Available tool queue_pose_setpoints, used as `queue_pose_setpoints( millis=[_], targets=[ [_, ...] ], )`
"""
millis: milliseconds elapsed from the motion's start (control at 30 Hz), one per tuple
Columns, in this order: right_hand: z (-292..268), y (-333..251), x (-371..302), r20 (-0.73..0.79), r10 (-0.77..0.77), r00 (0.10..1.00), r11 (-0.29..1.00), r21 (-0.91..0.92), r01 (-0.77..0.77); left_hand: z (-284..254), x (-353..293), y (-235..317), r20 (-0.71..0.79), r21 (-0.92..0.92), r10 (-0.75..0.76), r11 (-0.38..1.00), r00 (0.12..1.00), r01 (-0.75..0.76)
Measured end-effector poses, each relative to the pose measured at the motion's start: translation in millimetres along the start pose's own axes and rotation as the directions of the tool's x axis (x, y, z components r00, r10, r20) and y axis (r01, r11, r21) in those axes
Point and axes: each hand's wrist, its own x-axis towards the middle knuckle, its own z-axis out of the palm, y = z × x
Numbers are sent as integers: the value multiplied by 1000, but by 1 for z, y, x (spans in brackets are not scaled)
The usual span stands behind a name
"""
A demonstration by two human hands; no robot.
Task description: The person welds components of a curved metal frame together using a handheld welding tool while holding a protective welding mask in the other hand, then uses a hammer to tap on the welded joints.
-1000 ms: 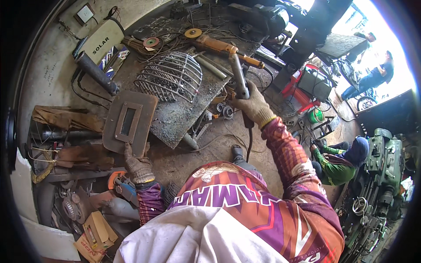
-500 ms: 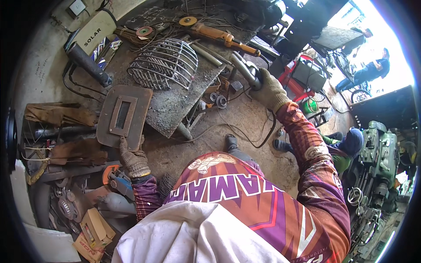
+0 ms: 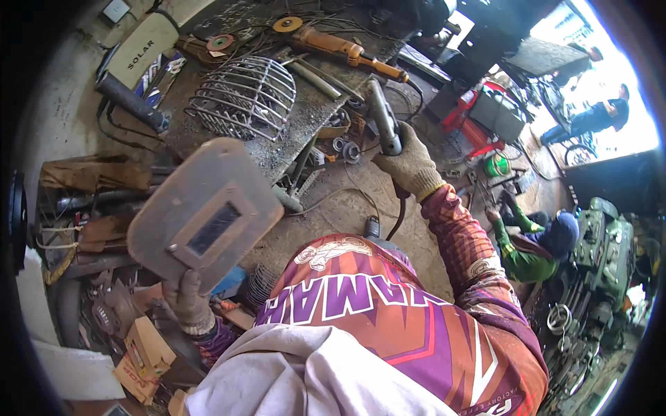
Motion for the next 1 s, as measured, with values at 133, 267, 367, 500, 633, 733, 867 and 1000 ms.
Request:
queue_pose_setpoints(
  millis=[133, 267, 367, 500, 633, 733, 867, 1000],
  targets=[
    [-8, 24, 14, -28, 62, 998, 992, 111, -59, 40, -9, 3, 151, 460, -177, 883, 973, 90],
    [-21, 94, 14, -17, 3, 1000, 949, 316, 2, 76, -30, -12, 29, -287, -245, 927, 969, 243],
    [-37, 139, 6, 33, 88, 996, 915, 393, -93, 74, -49, -34, -268, -471, -338, 863, 902, 183],
    [-61, 189, -4, 100, 174, 980, 876, 440, -200, 49, -32, -80, -532, -479, -353, 875, 770, 71],
    [-73, 214, -3, 90, 145, 985, 890, 423, -169, 41, 27, -88, -533, -259, -100, 964, 840, -49],
    [-76, 211, 8, 56, 142, 988, 916, 370, -153, 49, 83, -89, -597, -207, -83, 977, 798, -53],
    [-80, 205, 16, 23, 156, 987, 918, 364, -154, 74, 139, -111, -660, -183, -56, 979, 749, -89],
    [-84, 204, 16, -84, 143, 986, 967, 226, -121, 55, 174, -146, -741, -275, -330, 944, 585, 184]
  ],
)
